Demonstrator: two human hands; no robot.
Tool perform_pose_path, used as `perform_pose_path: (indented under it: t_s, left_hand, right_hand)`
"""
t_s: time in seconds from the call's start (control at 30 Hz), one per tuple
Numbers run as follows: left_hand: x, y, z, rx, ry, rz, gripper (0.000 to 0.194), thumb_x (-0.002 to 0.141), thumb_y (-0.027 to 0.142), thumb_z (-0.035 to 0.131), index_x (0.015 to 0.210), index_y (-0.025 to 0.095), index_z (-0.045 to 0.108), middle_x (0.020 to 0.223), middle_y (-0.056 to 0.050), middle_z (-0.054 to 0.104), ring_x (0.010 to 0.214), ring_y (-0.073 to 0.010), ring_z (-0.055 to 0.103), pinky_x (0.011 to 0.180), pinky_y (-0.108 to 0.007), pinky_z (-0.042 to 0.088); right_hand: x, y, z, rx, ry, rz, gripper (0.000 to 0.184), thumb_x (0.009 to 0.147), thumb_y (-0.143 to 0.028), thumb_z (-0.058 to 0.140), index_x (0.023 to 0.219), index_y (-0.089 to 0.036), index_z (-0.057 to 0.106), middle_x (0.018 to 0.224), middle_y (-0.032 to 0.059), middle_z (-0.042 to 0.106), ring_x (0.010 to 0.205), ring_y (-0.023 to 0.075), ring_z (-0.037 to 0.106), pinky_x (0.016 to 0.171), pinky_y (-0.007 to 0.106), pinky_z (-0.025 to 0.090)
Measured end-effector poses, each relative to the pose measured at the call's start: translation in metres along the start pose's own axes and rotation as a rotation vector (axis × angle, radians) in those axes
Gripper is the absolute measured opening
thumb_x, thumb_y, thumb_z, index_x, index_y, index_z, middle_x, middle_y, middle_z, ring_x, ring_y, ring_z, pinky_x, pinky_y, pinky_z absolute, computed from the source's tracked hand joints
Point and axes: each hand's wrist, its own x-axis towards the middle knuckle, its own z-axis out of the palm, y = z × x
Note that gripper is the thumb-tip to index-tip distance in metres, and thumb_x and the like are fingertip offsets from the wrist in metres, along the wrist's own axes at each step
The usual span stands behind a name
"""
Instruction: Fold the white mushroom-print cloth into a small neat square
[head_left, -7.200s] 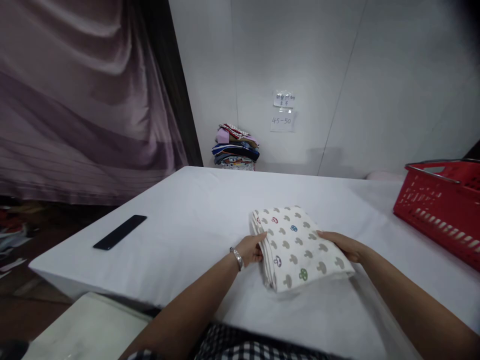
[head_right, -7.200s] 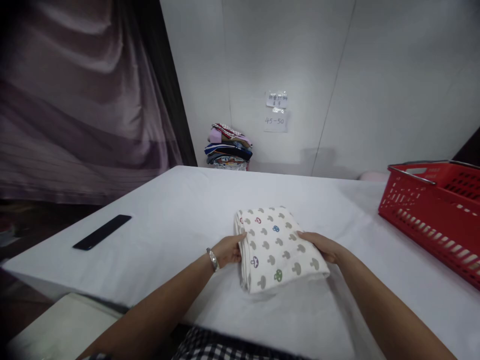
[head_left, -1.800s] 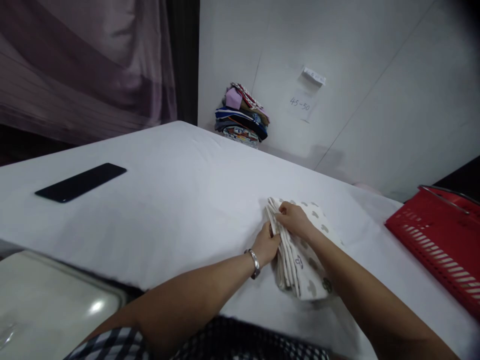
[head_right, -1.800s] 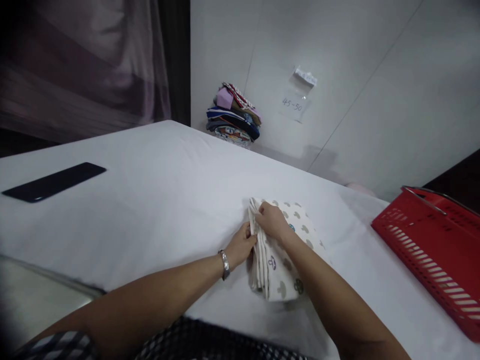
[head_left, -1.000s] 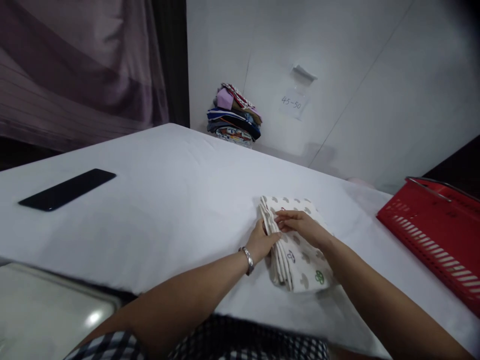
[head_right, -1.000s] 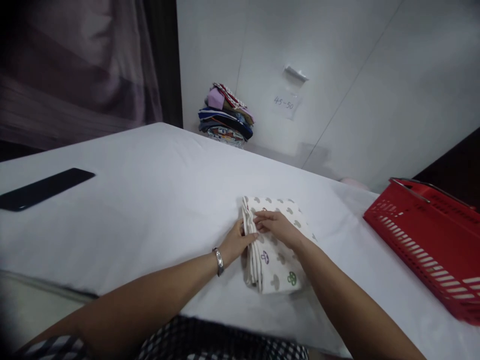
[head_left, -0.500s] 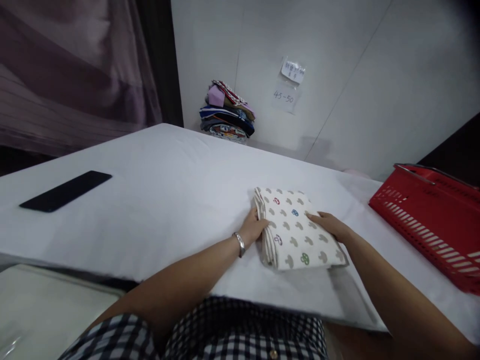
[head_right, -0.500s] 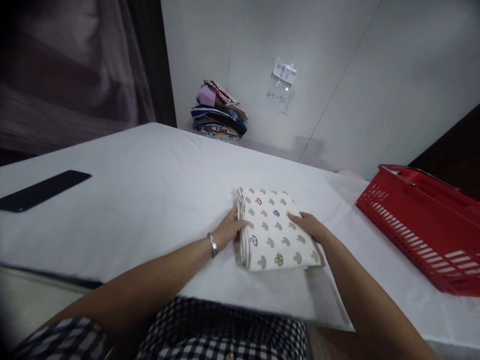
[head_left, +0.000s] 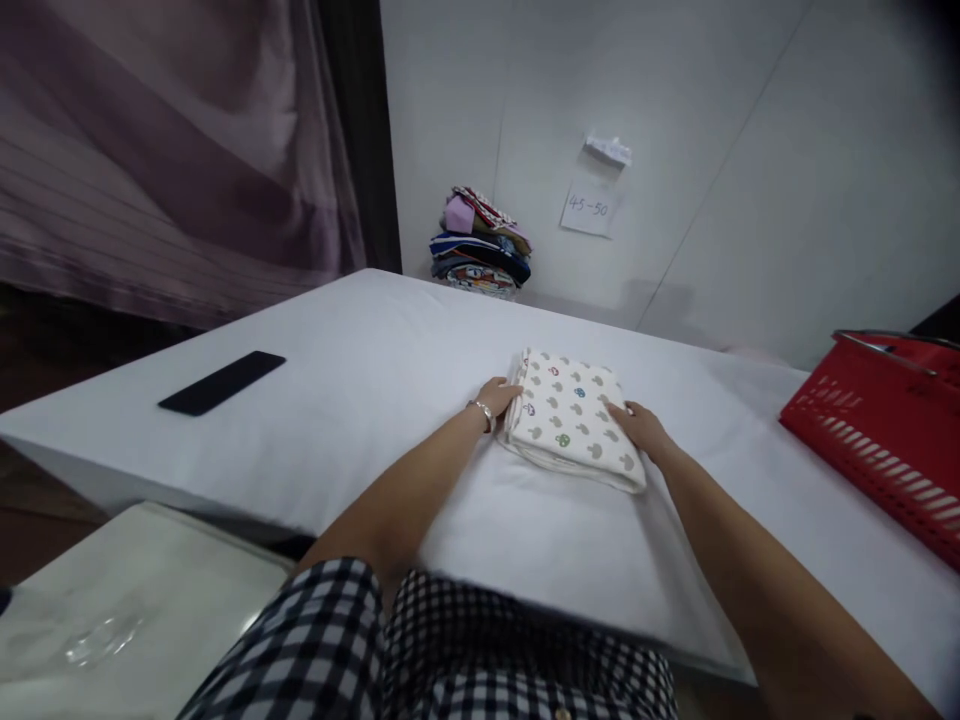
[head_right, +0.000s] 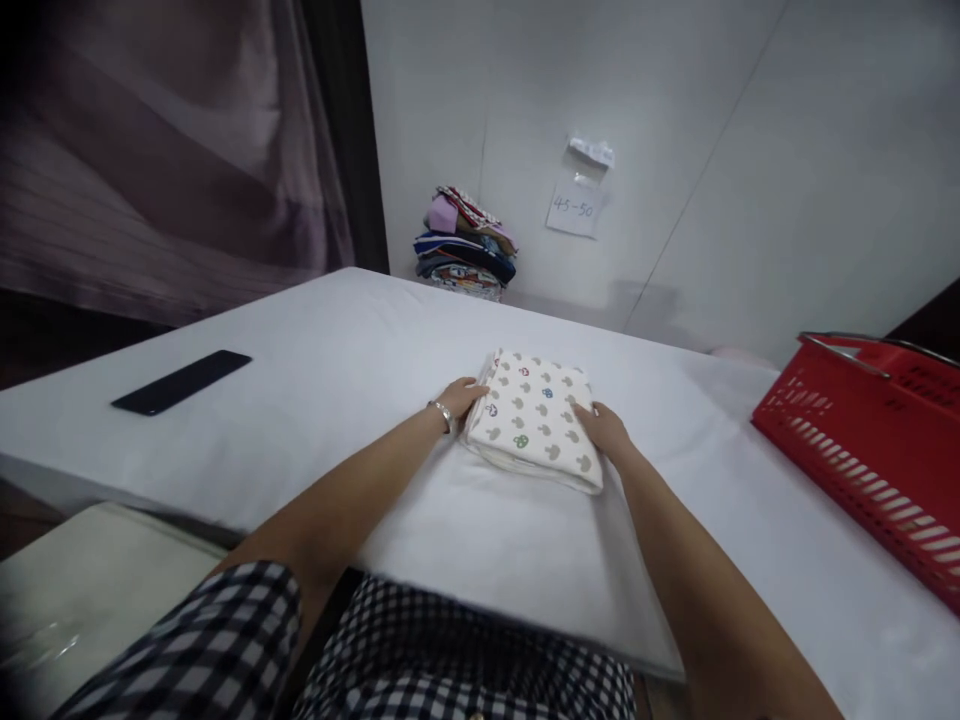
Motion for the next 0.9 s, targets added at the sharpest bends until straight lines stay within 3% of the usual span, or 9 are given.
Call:
perform_pose_path:
  t_s: [0.1, 0.2, 0.27, 0.37, 0.53, 0.73, 0.9]
  left_hand:
    - [-0.001, -0.015, 0.000, -0.035, -0.006, 0.023, 0.054, 0.073, 0.038, 0.065, 0.120, 0.014, 0.053, 0.106, -0.012, 0.066, 0.087, -0.0196, 0.062, 0.071, -0.026, 0.048]
    - [-0.012, -0.019, -0.005, -0.055, -0.028, 0.057, 0.036, 0.075, 0.039, 0.063, 0.101, 0.015, 0.062, 0.091, -0.006, 0.068, 0.072, -0.0142, 0.060, 0.062, -0.023, 0.047]
    - [-0.023, -0.020, -0.010, -0.056, -0.044, 0.075, 0.026, 0.074, 0.036, 0.064, 0.088, 0.014, 0.063, 0.079, -0.003, 0.066, 0.062, -0.0108, 0.056, 0.057, -0.022, 0.046]
    - [-0.040, -0.021, -0.019, -0.082, -0.055, 0.097, 0.020, 0.071, 0.033, 0.066, 0.075, 0.014, 0.061, 0.069, -0.001, 0.060, 0.058, -0.0088, 0.052, 0.055, -0.022, 0.045]
    - [-0.054, -0.015, -0.033, -0.016, -0.072, 0.182, 0.024, 0.066, 0.036, 0.068, 0.064, 0.015, 0.057, 0.061, 0.002, 0.054, 0.056, -0.0083, 0.050, 0.051, -0.020, 0.041]
    - [-0.057, -0.012, -0.035, 0.080, -0.337, 0.243, 0.022, 0.064, 0.036, 0.069, 0.069, 0.015, 0.064, 0.061, 0.002, 0.058, 0.057, -0.0082, 0.049, 0.056, -0.021, 0.039]
    - [-0.061, -0.011, -0.034, 0.299, -0.296, 0.241, 0.034, 0.059, 0.049, 0.071, 0.065, 0.016, 0.063, 0.060, 0.002, 0.056, 0.056, -0.0097, 0.046, 0.051, -0.021, 0.033]
  right_hand:
    - [-0.013, 0.002, 0.004, -0.074, 0.073, -0.148, 0.056, 0.079, -0.046, 0.054, 0.122, -0.010, 0.055, 0.122, 0.0193, 0.056, 0.110, 0.0319, 0.053, 0.096, 0.045, 0.038]
    - [-0.045, -0.013, 0.007, -0.075, 0.120, -0.468, 0.045, 0.083, -0.047, 0.050, 0.115, -0.018, 0.059, 0.119, 0.0121, 0.058, 0.101, 0.0261, 0.056, 0.086, 0.039, 0.045]
    - [-0.071, -0.031, 0.014, -0.038, -0.029, -0.642, 0.034, 0.085, -0.045, 0.049, 0.107, -0.022, 0.062, 0.113, 0.0080, 0.061, 0.097, 0.0232, 0.057, 0.079, 0.034, 0.047]
    - [-0.097, -0.058, 0.029, -0.060, -0.217, -0.813, 0.023, 0.086, -0.038, 0.051, 0.099, -0.023, 0.064, 0.103, 0.0062, 0.063, 0.097, 0.0215, 0.056, 0.081, 0.033, 0.045]
    - [-0.091, -0.080, 0.053, -0.163, -0.242, -0.804, 0.024, 0.089, -0.023, 0.044, 0.099, -0.022, 0.065, 0.093, 0.0051, 0.063, 0.088, 0.0186, 0.057, 0.076, 0.029, 0.042]
    - [-0.071, -0.094, 0.066, -0.435, -0.266, -0.796, 0.032, 0.088, -0.016, 0.041, 0.109, -0.025, 0.063, 0.090, 0.0051, 0.063, 0.079, 0.0186, 0.057, 0.066, 0.027, 0.037]
    - [-0.064, -0.100, 0.073, -0.532, -0.287, -0.818, 0.028, 0.088, -0.017, 0.043, 0.106, -0.025, 0.062, 0.089, 0.0044, 0.063, 0.078, 0.0168, 0.057, 0.060, 0.024, 0.032]
